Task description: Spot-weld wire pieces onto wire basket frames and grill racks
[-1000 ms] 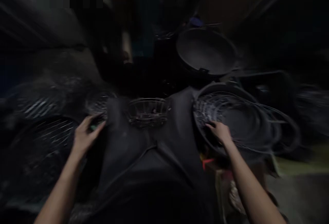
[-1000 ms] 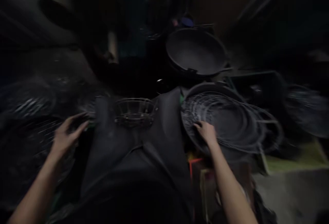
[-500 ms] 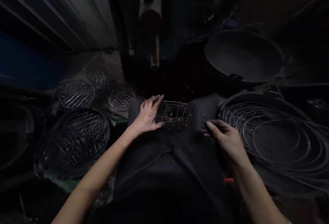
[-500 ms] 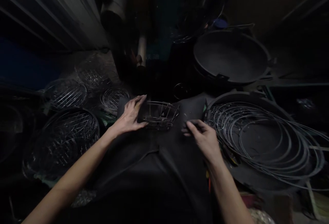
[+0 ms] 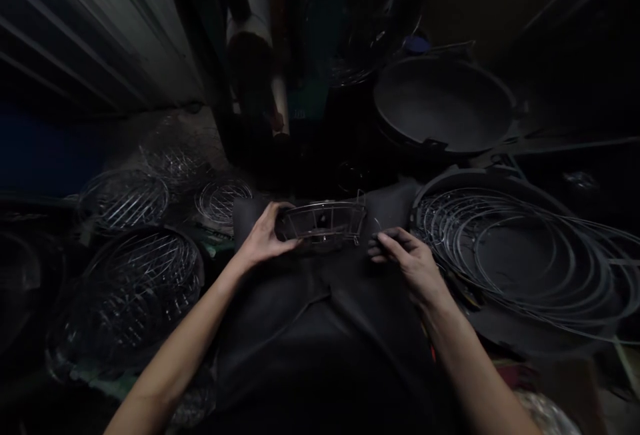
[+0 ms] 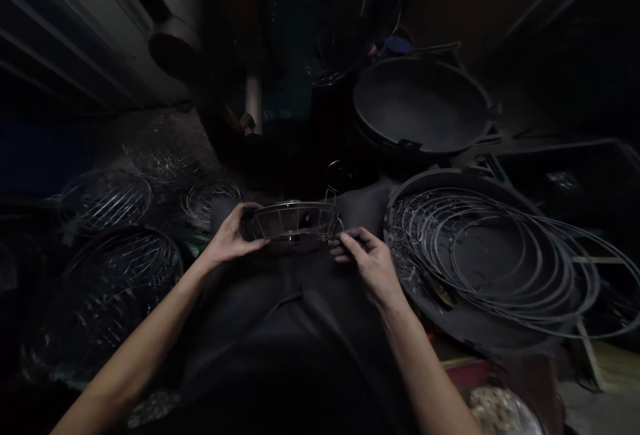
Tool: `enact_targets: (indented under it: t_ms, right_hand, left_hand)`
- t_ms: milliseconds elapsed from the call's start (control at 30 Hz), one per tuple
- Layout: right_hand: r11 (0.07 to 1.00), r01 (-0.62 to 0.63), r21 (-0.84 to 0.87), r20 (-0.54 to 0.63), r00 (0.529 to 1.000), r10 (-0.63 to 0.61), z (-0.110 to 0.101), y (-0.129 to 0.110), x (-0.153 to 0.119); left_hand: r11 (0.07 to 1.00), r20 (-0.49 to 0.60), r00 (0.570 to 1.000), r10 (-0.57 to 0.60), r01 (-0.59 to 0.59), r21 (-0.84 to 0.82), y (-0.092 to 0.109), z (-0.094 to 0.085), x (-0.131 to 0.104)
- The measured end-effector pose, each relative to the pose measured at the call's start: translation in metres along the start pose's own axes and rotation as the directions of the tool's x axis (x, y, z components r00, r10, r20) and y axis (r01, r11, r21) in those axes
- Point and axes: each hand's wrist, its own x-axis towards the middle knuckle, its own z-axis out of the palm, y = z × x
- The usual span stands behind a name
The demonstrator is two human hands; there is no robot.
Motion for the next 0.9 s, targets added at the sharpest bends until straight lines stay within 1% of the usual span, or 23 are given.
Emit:
enact_targets:
  t_ms: [67, 133, 200, 300, 367, 433, 500, 600, 667, 700, 767, 833, 900]
  right_hand:
    - [0.999, -0.022, 0.044, 0.048, 0.999, 0.02, 0.007, -0.002, 0.0]
    - [0.997, -0.05, 0.051, 0.106, 0.993, 0.044, 0.015, -0.005, 0.001]
    - [0.997, -0.071, 0.034, 0.153, 0.986, 0.066, 0.024, -0.009, 0.005]
    - [0.995, -0.094, -0.024, 0.189, 0.977, 0.097, 0.038, -0.015, 0.017]
    - [0.993, -0.106, -0.058, 0.189, 0.975, 0.115, 0.047, -0.017, 0.028]
    - [0.99, -0.115, -0.084, 0.187, 0.974, 0.129, 0.055, -0.016, 0.039]
    - [0.988, -0.101, -0.112, 0.186, 0.975, 0.121, 0.06, -0.012, 0.047]
    - [0.985, -0.009, -0.174, 0.177, 0.983, 0.04, 0.065, -0.004, 0.048]
    - [0.97, 0.084, -0.227, 0.182, 0.982, -0.043, 0.067, -0.002, 0.043]
    - [0.954, 0.144, -0.262, 0.186, 0.978, -0.096, 0.07, -0.004, 0.039]
    - [0.891, 0.285, -0.352, 0.197, 0.954, -0.227, 0.078, -0.012, 0.033]
    - [0.801, 0.411, -0.436, 0.214, 0.912, -0.351, 0.089, -0.024, 0.031]
    - [0.722, 0.496, -0.483, 0.237, 0.867, -0.437, 0.102, -0.036, 0.033]
  left_hand:
    - [0.998, 0.029, 0.999, -0.045, 0.046, -0.051, -0.013, 0.0, -0.007]
    - [0.997, 0.05, 0.997, -0.063, 0.065, -0.047, -0.018, 0.002, -0.011]
    - [0.999, 0.066, 0.997, -0.048, 0.047, 0.017, -0.009, 0.004, -0.01]
    - [0.985, 0.058, 0.998, -0.024, 0.014, 0.17, 0.017, 0.011, -0.001]
    - [0.968, 0.036, 0.999, -0.034, 0.024, 0.249, 0.031, 0.017, 0.007]
    - [0.954, 0.034, 0.998, -0.057, 0.044, 0.296, 0.037, 0.024, 0.013]
    - [0.946, 0.048, 0.996, -0.077, 0.057, 0.319, 0.036, 0.028, 0.015]
    - [0.958, 0.067, 0.996, -0.065, 0.043, 0.283, 0.028, 0.027, 0.014]
    - [0.976, 0.059, 0.998, -0.027, 0.014, 0.217, 0.024, 0.02, 0.014]
    - [0.983, 0.038, 0.999, -0.007, 0.0, 0.184, 0.023, 0.016, 0.015]
    - [0.989, -0.029, 0.999, 0.021, -0.016, 0.146, 0.022, 0.005, 0.017]
    - [0.989, -0.106, 0.994, 0.027, -0.012, 0.146, 0.022, -0.007, 0.021]
    - [0.987, -0.175, 0.984, 0.029, 0.0, 0.16, 0.021, -0.017, 0.026]
